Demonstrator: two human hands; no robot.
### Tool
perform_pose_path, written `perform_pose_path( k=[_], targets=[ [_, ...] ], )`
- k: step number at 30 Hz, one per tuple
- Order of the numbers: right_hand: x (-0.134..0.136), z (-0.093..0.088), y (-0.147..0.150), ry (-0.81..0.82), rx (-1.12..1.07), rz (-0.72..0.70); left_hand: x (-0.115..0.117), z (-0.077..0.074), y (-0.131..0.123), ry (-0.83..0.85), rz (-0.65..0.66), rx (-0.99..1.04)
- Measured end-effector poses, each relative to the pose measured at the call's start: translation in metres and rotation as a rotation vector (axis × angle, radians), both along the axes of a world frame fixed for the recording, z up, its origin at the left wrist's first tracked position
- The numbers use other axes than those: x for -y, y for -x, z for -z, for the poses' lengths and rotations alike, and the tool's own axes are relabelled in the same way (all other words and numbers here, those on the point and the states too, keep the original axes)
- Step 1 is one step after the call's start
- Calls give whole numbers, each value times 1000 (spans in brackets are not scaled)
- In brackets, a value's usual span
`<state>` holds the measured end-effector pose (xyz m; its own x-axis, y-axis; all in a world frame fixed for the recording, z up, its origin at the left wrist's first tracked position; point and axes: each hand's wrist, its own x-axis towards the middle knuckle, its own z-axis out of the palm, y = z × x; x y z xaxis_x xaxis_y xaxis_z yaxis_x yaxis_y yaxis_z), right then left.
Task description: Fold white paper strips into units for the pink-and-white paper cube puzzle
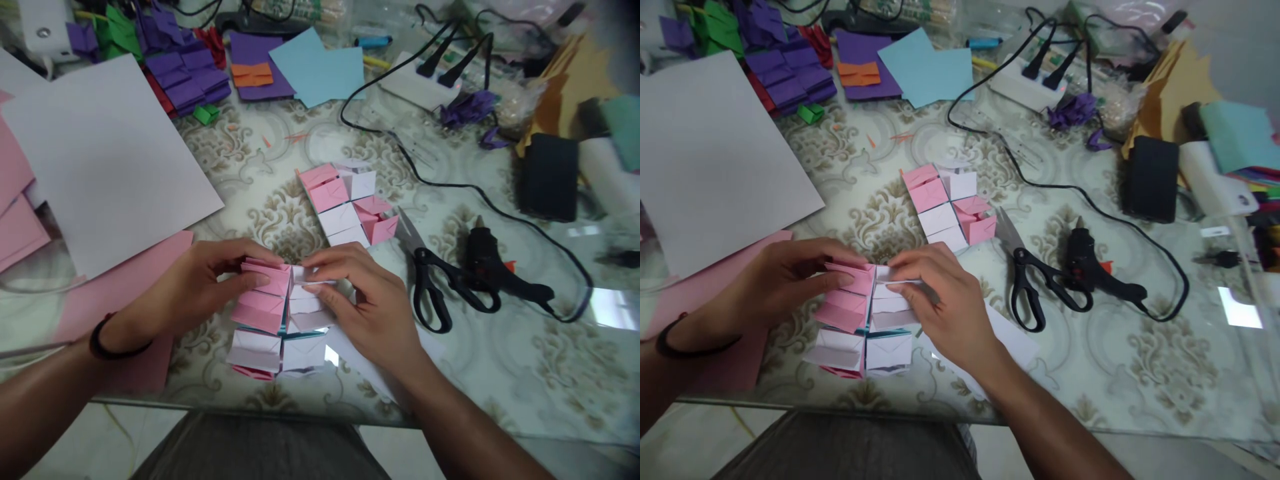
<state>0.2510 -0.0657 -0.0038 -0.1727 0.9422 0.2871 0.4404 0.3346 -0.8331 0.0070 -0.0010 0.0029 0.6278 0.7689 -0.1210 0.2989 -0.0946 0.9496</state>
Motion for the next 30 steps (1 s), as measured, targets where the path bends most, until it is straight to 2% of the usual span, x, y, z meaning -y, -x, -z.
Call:
perform_pose_path(
  k=[6,18,26,30],
  targets=[
    [0,2,-1,8,-33,52,-2,-4,-1,-107,-59,63],
    [-3,6,-2,25,67,119,-3,-4,1,-59,-127,33],
    [-4,11,-1,-6,110,89,-6,-9,1,-61,-179,-112],
    [-5,10,1,31,98,67,-8,-13,0,-89,-152,-116]
  ],
)
